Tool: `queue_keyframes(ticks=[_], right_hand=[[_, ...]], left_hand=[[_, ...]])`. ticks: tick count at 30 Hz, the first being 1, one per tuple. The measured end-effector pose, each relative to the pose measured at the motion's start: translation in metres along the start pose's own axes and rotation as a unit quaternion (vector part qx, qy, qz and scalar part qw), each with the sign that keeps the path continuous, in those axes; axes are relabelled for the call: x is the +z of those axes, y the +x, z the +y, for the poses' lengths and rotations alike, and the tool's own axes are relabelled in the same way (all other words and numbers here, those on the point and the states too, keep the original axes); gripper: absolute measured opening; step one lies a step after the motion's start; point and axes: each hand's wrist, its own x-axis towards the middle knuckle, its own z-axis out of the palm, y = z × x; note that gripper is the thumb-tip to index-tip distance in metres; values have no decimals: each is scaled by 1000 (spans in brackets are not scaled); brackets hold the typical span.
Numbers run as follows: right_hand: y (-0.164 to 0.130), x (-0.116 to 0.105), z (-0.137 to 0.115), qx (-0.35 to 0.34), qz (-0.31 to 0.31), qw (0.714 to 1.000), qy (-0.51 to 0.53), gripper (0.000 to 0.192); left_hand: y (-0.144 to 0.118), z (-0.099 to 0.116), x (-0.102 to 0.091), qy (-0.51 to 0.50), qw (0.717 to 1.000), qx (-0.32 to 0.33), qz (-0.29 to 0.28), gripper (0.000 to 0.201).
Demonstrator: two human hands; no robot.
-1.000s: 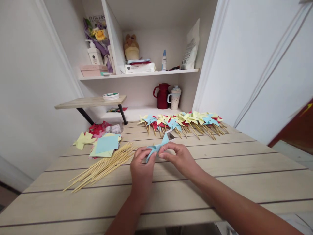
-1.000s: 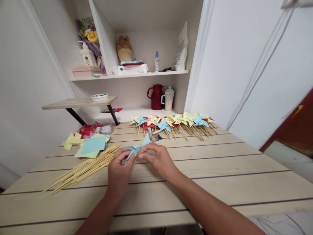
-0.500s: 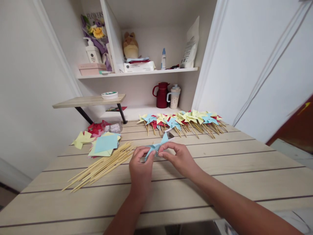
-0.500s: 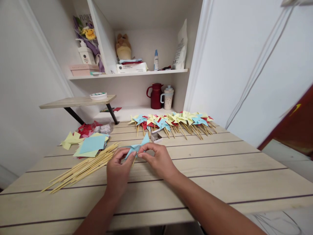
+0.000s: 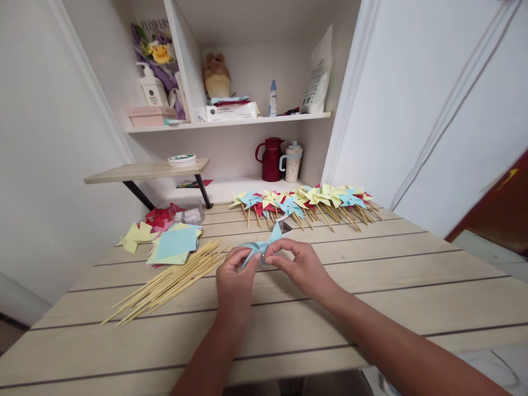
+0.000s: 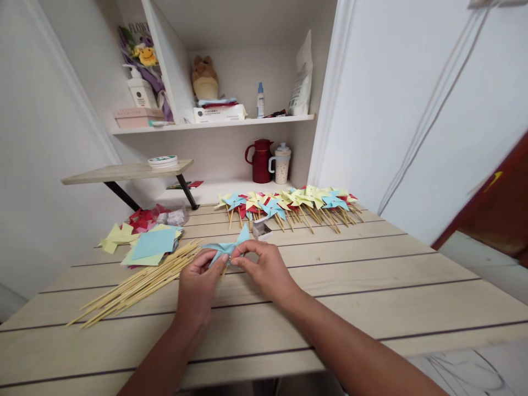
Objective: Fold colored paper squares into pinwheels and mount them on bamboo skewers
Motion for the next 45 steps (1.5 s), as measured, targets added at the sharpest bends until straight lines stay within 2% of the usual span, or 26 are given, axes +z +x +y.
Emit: queue_keyframes(ticks=[9, 13, 19, 21, 28, 31, 39, 45], right_hand=[[-2, -1, 0, -14, 17, 1000, -17, 8], [-1, 0, 2, 1, 28, 999, -22, 8], [0, 1, 5, 20, 30, 999, -4, 7], [-1, 1, 4, 15, 32, 999, -6, 7], [-1, 1, 4, 11, 25, 1000, 3, 8], [-1, 0, 4, 17, 21, 1000, 11, 8], [-1, 0, 2, 31, 13, 999, 38, 8], [-1, 2, 0, 38, 27, 998, 41, 6]], left_hand=[[-1, 1, 0, 4, 1000, -8, 8, 11], [-2, 5, 1, -13, 999, -28, 10, 12], [-2, 8, 2, -61, 989, -133, 10, 20], [-2, 8, 3, -82, 985, -149, 11, 21], [-2, 6, 4, -100, 987, -128, 0, 18], [-3, 7, 4, -93, 988, -126, 14, 20], [-4, 7, 3, -13, 997, -66, 36, 17], [-6, 11, 3, 15, 996, -82, 34, 17]])
